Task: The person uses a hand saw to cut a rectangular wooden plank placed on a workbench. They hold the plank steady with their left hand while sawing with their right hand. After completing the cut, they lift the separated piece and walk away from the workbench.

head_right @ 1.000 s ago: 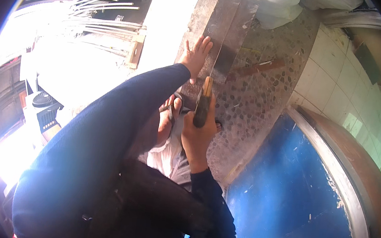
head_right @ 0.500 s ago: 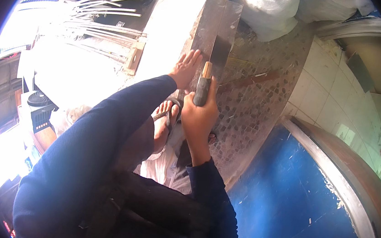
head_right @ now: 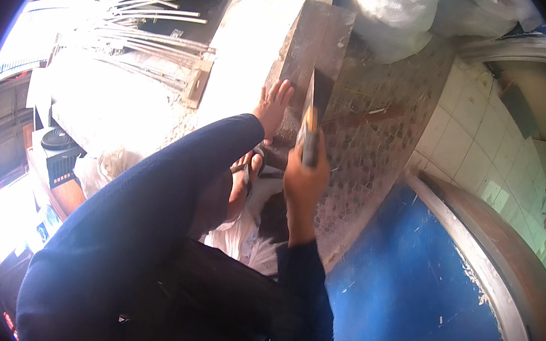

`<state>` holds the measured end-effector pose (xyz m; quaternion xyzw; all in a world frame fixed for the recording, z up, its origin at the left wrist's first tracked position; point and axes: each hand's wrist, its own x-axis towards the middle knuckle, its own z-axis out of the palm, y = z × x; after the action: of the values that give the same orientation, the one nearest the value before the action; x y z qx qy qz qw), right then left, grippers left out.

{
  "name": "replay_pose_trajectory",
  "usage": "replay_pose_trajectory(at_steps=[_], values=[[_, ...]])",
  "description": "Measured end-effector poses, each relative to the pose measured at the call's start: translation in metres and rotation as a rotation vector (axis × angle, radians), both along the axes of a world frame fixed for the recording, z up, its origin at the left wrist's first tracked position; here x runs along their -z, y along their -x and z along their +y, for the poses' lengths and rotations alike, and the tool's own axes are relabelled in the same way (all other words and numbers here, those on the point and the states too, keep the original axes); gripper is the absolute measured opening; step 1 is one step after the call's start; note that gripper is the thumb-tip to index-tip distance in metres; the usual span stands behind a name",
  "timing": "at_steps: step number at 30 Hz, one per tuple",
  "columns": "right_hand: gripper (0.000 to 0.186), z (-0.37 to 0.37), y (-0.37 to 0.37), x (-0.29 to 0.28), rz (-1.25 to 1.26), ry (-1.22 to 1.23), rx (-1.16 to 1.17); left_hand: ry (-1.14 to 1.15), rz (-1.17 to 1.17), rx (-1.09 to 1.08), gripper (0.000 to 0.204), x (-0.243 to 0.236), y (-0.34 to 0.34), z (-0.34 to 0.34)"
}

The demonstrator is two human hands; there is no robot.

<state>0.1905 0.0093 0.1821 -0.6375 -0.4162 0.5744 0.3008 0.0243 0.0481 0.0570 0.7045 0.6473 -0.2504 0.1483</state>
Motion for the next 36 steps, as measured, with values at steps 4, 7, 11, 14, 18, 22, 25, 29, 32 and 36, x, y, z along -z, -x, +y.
replay_pose_trajectory(at_steps=[4, 7, 11, 14, 18, 22, 25, 29, 32, 36], values=[[0.049, 0.069, 0.035, 0.018, -0.077, 0.060, -0.076, 0.179, -0.020, 0.136, 0.146, 0.001, 0.028, 0.017], [0.047, 0.071, 0.040, 0.009, 0.025, 0.183, -0.087, 0.345, -0.099, 0.162, 0.160, -0.011, 0.048, 0.026], [0.041, 0.078, 0.024, 0.013, 0.050, 0.189, -0.017, 0.220, -0.145, 0.176, 0.158, -0.030, 0.033, 0.033], [0.040, 0.077, 0.029, 0.014, -0.002, 0.109, -0.046, 0.085, 0.012, 0.182, 0.160, -0.025, 0.016, 0.015], [0.047, 0.067, 0.030, 0.025, -0.056, -0.004, -0.128, 0.075, 0.153, 0.246, 0.160, -0.022, 0.012, 0.022], [0.051, -0.042, 0.006, -0.042, -0.084, 0.033, -0.098, 0.190, 0.159, 0.266, 0.156, -0.012, 0.027, 0.006], [0.049, -0.095, -0.029, -0.073, -0.191, -0.127, -0.125, 0.178, 0.120, 0.275, 0.157, -0.016, 0.017, 0.016], [0.048, -0.041, -0.004, -0.019, -0.120, -0.226, -0.122, 0.157, 0.221, 0.262, 0.159, -0.005, 0.017, 0.020], [0.050, 0.013, 0.004, 0.006, -0.169, -0.331, -0.244, 0.168, 0.230, 0.224, 0.148, -0.015, -0.011, 0.018], [0.052, -0.079, 0.006, -0.030, -0.118, -0.286, -0.061, 0.207, 0.237, 0.146, 0.150, -0.017, 0.007, 0.020]])
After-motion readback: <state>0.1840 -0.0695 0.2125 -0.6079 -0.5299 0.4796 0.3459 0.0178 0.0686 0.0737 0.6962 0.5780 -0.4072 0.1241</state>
